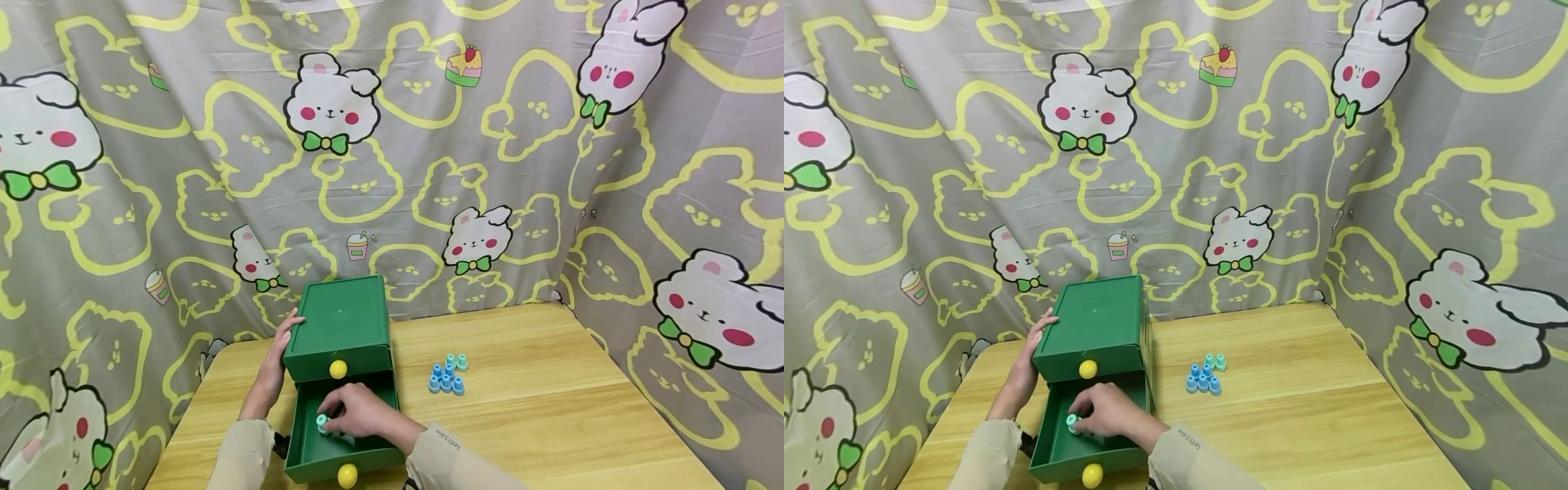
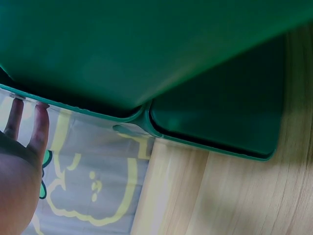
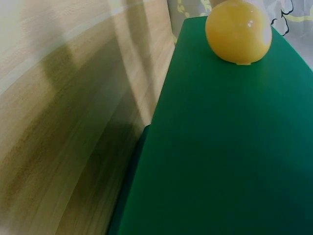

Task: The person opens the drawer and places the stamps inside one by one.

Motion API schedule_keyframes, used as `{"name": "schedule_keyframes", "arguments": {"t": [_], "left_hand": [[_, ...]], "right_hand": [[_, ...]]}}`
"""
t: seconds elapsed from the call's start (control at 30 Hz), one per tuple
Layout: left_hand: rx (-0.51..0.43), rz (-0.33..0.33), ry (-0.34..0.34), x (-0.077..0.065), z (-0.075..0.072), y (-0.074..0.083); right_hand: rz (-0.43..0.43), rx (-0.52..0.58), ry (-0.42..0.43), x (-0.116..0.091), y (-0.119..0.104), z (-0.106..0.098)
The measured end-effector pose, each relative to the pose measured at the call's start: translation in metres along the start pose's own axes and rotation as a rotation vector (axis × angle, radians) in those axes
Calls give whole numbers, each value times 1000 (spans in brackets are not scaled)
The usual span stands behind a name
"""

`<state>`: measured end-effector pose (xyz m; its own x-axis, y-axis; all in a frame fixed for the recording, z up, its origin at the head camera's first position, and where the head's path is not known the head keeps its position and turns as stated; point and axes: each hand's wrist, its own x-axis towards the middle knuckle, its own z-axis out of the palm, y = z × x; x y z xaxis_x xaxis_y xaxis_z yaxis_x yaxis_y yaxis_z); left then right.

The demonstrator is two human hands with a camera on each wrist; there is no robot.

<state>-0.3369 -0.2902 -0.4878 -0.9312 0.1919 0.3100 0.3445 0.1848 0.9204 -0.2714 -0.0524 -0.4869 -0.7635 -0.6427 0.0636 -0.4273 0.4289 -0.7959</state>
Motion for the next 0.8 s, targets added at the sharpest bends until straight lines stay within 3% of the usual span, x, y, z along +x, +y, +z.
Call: {"name": "schedule_keyframes", "arguments": {"t": [0.27,0.57,0.8], "left_hand": [[0,-3,1,1,0,0],[-3,2,-8,0,-1,0],[-3,-6,-12,-1,0,0]], "right_hand": [[2,-31,-7,-6,-4,-6],[-105,-97,-49,-24,-7,-25],[-166,-26,-47,-40,-3,-47]]}}
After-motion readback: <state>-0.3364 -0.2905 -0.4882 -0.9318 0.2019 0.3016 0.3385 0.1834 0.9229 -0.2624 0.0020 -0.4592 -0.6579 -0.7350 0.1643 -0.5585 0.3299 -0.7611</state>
